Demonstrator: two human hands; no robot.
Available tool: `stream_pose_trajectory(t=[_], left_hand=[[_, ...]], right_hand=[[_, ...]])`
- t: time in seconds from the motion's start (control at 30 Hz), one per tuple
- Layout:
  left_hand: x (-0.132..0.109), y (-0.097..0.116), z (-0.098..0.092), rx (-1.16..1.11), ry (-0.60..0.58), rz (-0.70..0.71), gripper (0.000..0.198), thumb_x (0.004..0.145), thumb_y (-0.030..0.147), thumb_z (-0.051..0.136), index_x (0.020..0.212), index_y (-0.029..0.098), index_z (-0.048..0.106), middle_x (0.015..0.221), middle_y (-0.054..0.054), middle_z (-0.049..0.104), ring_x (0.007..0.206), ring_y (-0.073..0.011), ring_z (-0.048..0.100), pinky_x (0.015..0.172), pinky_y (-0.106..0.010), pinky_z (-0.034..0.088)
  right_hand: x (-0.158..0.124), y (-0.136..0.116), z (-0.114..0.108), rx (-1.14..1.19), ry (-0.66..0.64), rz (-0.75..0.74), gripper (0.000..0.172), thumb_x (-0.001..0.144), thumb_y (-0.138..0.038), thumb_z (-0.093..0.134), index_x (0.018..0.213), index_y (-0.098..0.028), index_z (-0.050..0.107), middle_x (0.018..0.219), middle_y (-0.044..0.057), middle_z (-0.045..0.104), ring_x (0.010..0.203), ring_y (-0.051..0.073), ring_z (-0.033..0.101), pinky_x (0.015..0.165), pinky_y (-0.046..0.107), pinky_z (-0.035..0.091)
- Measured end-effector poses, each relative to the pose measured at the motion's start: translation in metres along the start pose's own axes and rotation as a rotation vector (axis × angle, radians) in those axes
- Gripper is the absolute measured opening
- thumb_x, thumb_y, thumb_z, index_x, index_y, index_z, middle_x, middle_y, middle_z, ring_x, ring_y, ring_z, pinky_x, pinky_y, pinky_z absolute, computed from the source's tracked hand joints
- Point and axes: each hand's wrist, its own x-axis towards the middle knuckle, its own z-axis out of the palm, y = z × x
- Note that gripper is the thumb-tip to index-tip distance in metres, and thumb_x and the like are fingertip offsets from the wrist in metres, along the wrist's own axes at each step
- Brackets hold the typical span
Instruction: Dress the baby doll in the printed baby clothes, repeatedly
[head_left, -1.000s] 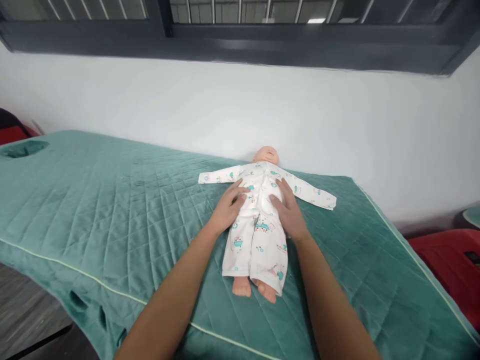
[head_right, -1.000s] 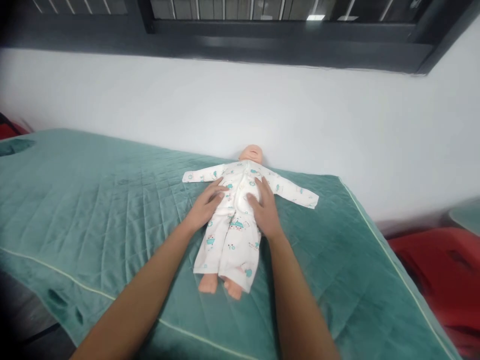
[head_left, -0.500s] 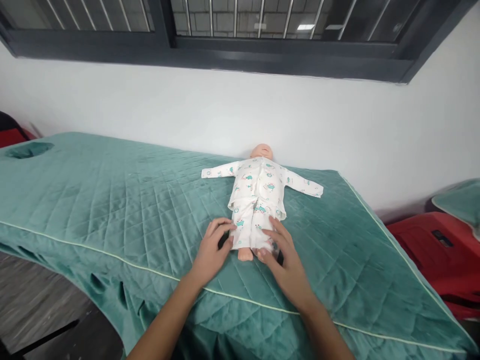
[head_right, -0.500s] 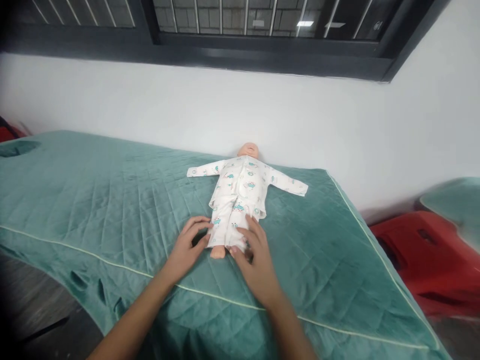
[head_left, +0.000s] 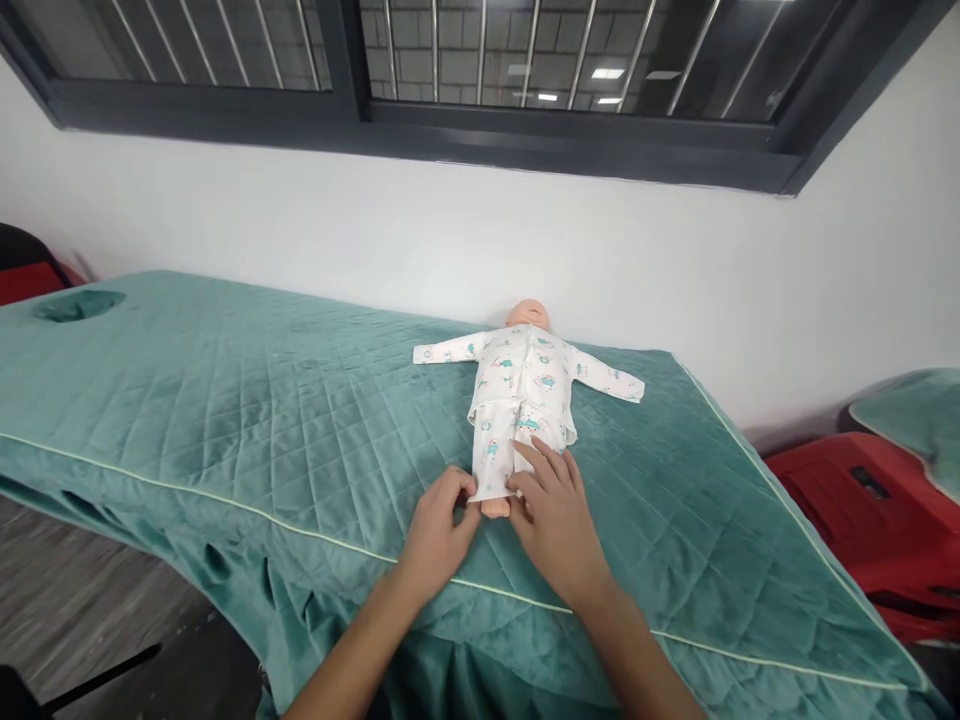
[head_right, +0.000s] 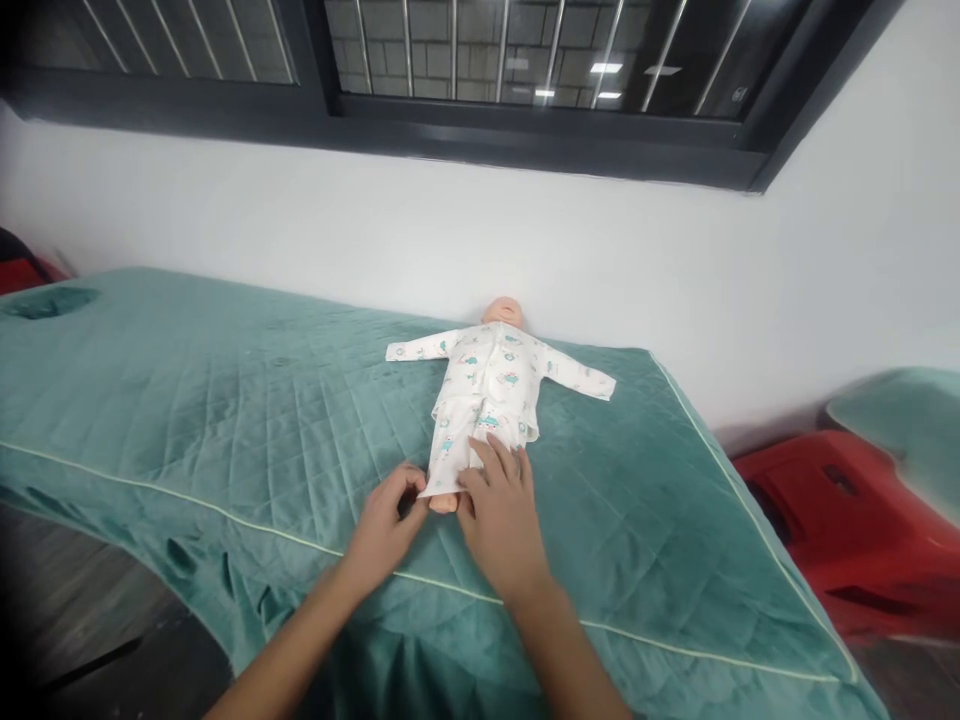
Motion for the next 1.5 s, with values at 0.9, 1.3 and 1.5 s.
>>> stream_pose_trajectory(t=[0.9,1.3,1.5], left_hand=[[0.016,0.041,0.042,0.672,0.012,0.324,0.01,0.09,0.014,0.056,0.096,0.019,0.062,0.126,-0.01,0.063,0.132,-0.0308,0.047,0.097,-0.048,0.046],[0.001,0.045,0.026,0.471,0.019,0.402,0.003,0.09,0.016,0.056,0.091,0.019,0.057,0.126,-0.009,0.062,0.132,-0.0284,0.047,0.102,-0.046,0.044],[0.024,0.014,0.005,0.302,0.148,0.388,0.013,0.095,0.022,0.054,0.106,0.021,0.059,0.124,-0.008,0.062,0.119,-0.0231,0.055,0.1,-0.043,0.046]], right_hand=[[-0.049,0.034,0.012,0.375,0.052,0.477,0.016,0.09,-0.037,0.057,0.092,-0.022,0.061,0.089,0.006,0.065,0.084,0.024,0.06,0.076,0.037,0.046],[-0.063,0.035,0.001,0.429,-0.02,0.417,0.016,0.094,-0.035,0.052,0.088,-0.022,0.057,0.079,0.002,0.059,0.071,0.018,0.054,0.069,0.031,0.043],[-0.054,0.053,-0.019,0.563,-0.143,0.459,0.019,0.09,-0.033,0.055,0.107,-0.024,0.057,0.087,0.001,0.061,0.072,0.017,0.058,0.069,0.031,0.048]])
